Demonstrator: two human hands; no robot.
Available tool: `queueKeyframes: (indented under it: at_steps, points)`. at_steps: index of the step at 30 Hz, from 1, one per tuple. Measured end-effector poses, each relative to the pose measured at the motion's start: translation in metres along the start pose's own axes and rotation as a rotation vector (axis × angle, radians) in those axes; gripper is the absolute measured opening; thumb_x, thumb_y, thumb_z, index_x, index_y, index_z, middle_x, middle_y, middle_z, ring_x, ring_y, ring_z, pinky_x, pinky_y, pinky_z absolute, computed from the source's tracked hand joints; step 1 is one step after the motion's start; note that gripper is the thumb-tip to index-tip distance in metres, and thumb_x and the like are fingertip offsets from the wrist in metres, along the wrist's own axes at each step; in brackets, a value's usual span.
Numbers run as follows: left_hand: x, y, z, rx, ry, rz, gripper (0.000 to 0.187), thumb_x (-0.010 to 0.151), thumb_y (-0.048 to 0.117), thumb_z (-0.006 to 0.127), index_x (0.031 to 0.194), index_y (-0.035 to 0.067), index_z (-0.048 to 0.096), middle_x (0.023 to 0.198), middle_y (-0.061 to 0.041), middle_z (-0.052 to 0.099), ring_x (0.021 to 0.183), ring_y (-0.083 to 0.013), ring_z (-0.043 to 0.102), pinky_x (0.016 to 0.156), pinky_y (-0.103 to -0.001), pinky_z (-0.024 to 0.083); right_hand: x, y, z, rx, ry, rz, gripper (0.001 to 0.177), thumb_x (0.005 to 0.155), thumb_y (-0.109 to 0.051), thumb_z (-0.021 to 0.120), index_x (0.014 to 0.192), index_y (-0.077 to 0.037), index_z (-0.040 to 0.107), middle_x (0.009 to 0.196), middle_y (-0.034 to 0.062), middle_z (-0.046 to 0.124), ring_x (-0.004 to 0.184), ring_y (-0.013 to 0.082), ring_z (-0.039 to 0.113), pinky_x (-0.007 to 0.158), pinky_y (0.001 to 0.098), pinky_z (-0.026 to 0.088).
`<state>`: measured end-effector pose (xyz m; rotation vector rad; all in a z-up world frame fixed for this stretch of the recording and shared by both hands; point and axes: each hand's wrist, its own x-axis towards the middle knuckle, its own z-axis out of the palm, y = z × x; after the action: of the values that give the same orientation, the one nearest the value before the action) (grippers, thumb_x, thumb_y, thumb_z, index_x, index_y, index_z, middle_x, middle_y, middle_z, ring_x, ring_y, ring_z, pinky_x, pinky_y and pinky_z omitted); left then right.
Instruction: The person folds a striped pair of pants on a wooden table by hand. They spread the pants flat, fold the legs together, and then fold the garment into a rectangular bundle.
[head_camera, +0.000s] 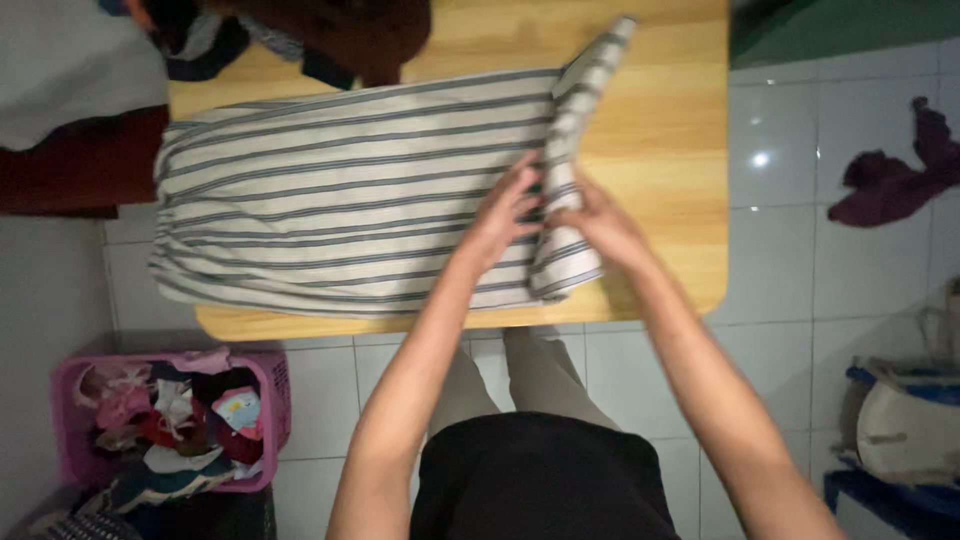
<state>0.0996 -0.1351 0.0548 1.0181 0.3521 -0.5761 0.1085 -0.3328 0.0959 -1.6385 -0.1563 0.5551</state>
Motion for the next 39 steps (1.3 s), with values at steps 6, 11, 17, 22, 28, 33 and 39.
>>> queueKeyframes:
  at_steps: [6,11,17,22,28,33,39]
  points:
    - [-0.063,-0.019,-0.176,-0.157,0.312,0.055,0.064,0.094,0.043,0.069,0.147,0.01,0.052,0.143,-0.006,0.055,0.131,-0.0196,0.052,0.104,-0.037,0.047,0.023,-0.004,0.179,-0.224,-0.364,0.047,0.096,0.089,-0.023,0.071,0.166,-0.013,0.015,0.109,0.012,0.067,0.087,0.0188,0.063,0.085,0.0357,0.055]
    - [-0.081,-0.048,-0.239,0.031,0.472,0.067,0.062,0.087,0.019,0.072,0.145,0.009,0.051,0.124,-0.008,0.068,0.112,-0.0187,0.063,0.092,-0.037,0.05,0.001,0.049,0.215,-0.529,-0.373,-0.055,0.062,0.098,-0.032,0.076,0.149,-0.009,0.049,0.105,0.0103,0.068,0.086,0.0159,0.063,0.08,0.0322,0.053]
    - [-0.049,-0.039,-0.223,0.163,0.317,0.4,0.06,0.095,0.006,0.07,0.151,-0.001,0.052,0.129,-0.012,0.071,0.114,-0.0171,0.065,0.098,-0.032,0.051,-0.015,0.064,0.202,-0.227,-0.165,0.083,0.039,0.098,-0.016,0.061,0.137,-0.012,0.065,0.09,-0.0038,0.07,0.075,0.0066,0.058,0.071,0.0237,0.051]
    - [-0.08,-0.017,-0.231,0.198,0.436,0.558,0.065,0.092,-0.001,0.068,0.154,0.0,0.049,0.14,-0.013,0.065,0.123,-0.0194,0.062,0.104,-0.031,0.049,-0.009,0.05,0.21,-0.257,-0.051,0.15,0.033,0.099,-0.017,0.067,0.131,-0.011,0.068,0.083,-0.0032,0.06,0.07,0.0073,0.048,0.066,0.0246,0.044]
    - [-0.117,-0.013,-0.26,0.287,0.453,0.229,0.086,0.086,0.0,0.069,0.161,0.011,0.029,0.142,-0.028,0.058,0.126,-0.0313,0.057,0.104,-0.035,0.046,-0.001,0.043,0.247,-0.386,-0.083,0.095,0.039,0.092,-0.019,0.071,0.13,-0.01,0.064,0.078,0.0001,0.06,0.069,0.0103,0.054,0.066,0.0269,0.049]
    - [-0.128,-0.011,-0.26,0.536,0.335,0.524,0.094,0.081,-0.011,0.068,0.163,0.007,0.026,0.163,-0.024,0.039,0.148,-0.0316,0.042,0.119,-0.036,0.035,-0.006,0.011,0.275,-0.575,-0.025,0.047,0.052,0.092,-0.026,0.074,0.139,-0.011,0.06,0.093,0.0079,0.062,0.076,0.0197,0.06,0.072,0.033,0.052]
    - [-0.145,-0.009,-0.284,0.692,0.378,0.3,0.101,0.08,-0.003,0.074,0.163,0.009,0.017,0.163,-0.022,0.036,0.147,-0.0329,0.041,0.12,-0.035,0.032,-0.04,0.0,0.266,-1.063,0.136,-0.226,0.085,0.066,-0.036,0.085,0.141,-0.007,0.056,0.125,0.0241,0.054,0.113,0.0414,0.05,0.093,0.0547,0.039]
